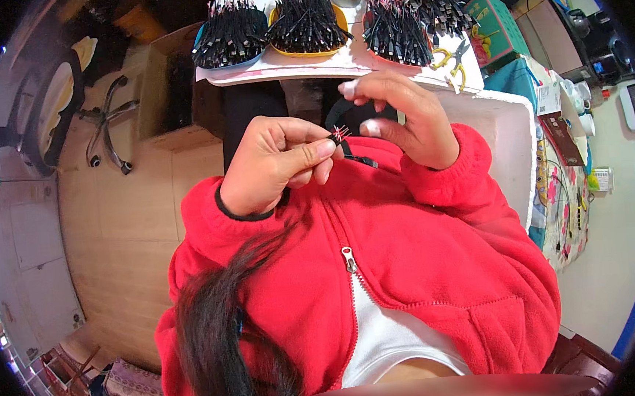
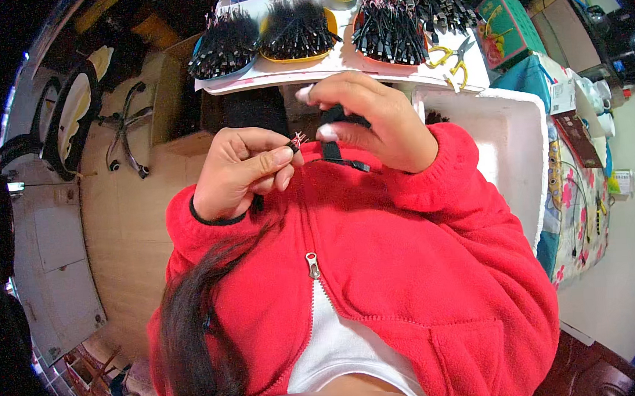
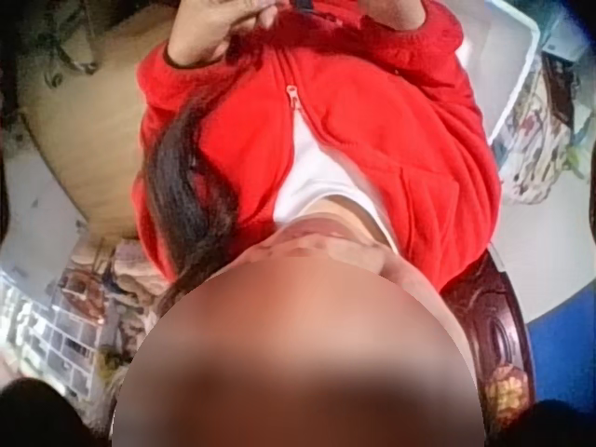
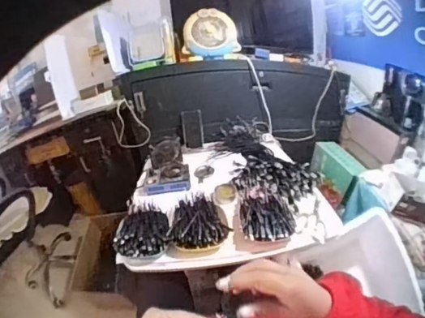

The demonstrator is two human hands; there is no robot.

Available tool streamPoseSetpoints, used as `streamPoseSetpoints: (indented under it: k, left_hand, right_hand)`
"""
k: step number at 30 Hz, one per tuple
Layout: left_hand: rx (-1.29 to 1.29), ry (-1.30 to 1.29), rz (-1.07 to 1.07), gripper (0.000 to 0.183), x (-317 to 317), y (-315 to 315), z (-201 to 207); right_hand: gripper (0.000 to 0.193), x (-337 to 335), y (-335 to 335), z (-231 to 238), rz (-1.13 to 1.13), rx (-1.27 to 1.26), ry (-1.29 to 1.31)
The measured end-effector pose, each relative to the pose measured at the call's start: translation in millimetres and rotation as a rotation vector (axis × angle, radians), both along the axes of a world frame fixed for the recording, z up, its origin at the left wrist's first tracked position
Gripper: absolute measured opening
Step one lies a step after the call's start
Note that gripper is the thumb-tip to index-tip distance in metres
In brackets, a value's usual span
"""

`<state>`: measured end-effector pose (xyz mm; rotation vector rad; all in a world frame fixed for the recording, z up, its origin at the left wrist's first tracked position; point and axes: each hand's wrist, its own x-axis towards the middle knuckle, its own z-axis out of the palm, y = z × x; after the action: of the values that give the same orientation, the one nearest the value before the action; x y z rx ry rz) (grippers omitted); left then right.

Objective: The person repeatedly picks small black cable assemblies from trays on a table, inserts a small white connector into the end of each cable, and places the finished unit into a white bin. The process is repeated continuously throughout the clip.

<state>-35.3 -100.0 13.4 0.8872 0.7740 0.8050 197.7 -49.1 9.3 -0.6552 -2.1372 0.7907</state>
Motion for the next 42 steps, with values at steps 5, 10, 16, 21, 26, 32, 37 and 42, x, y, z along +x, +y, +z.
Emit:
streamPoseSetpoints:
  k: [5, 10, 16, 21, 26, 32, 37, 42]
  left_hand:
    - [-0.019, -0.016, -0.032, 0.014, -1.0, 5.2, 0.7]
    - [-0.016, 0.004, -0.035, 0.015, 2.5, 8.8, -0.6]
    - [1.103, 0.665, 0.246, 0.01, 17.6, 4.8, -0.3]
    - [1.587, 1.106, 0.129, 0.02, 16.9, -1.2, -0.3]
    - [1.092, 0.684, 0.219, 0.014, 12.5, -1.1, -6.5]
    - [0.889, 0.55, 0.265, 0.011, 13.7, -2.7, -11.4]
    - [1.335, 0.898, 0.27, 0.021, 18.7, -2.3, -16.6]
    - [1.467, 0.955, 0.213, 0.027, 15.1, 3.8, -22.7]
  right_hand:
    - [0.034, -9.1, 3.1, 6.5, 0.082, 0.325, 0.017]
    - [0.026, -13.6, 8.0, 8.5, 0.093, 0.385, 0.014]
    - [0.016, -6.0, 3.9, 0.7, 0.082, 0.116, -0.028]
    - [0.017, -9.0, -1.5, -16.6, 0.364, -1.443, 0.462]
    - [0.022, -7.2, -15.4, -9.7, -0.063, -0.407, 0.159]
    - [0.032, -13.7, -12.9, 4.7, -0.1, 0.494, -0.075]
    - [0.01, -11.8, -16.1, -10.7, -0.086, -0.214, -0.033]
    - [0.015, -12.0, -10.9, -27.5, 0.183, -1.356, 0.417]
